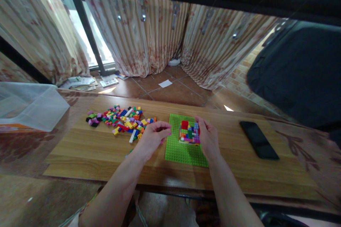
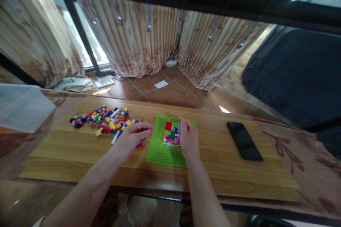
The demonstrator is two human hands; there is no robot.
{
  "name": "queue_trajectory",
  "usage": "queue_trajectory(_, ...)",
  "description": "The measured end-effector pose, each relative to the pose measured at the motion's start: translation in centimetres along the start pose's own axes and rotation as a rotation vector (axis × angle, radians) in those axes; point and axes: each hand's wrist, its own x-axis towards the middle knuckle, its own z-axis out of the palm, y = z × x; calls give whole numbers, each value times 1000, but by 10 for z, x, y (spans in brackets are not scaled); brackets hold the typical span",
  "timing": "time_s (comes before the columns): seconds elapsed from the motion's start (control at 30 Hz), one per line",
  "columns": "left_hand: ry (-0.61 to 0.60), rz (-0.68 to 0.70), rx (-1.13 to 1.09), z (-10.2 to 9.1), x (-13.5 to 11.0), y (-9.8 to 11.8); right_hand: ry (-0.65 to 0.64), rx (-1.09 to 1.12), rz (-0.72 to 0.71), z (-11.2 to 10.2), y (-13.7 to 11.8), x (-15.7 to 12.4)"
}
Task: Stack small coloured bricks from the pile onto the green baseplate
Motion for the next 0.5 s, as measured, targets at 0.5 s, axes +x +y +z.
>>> queue_trajectory(0.5,-11,-53,-302,22,6,-7,-52,-30,-430,-8,-43,-30)
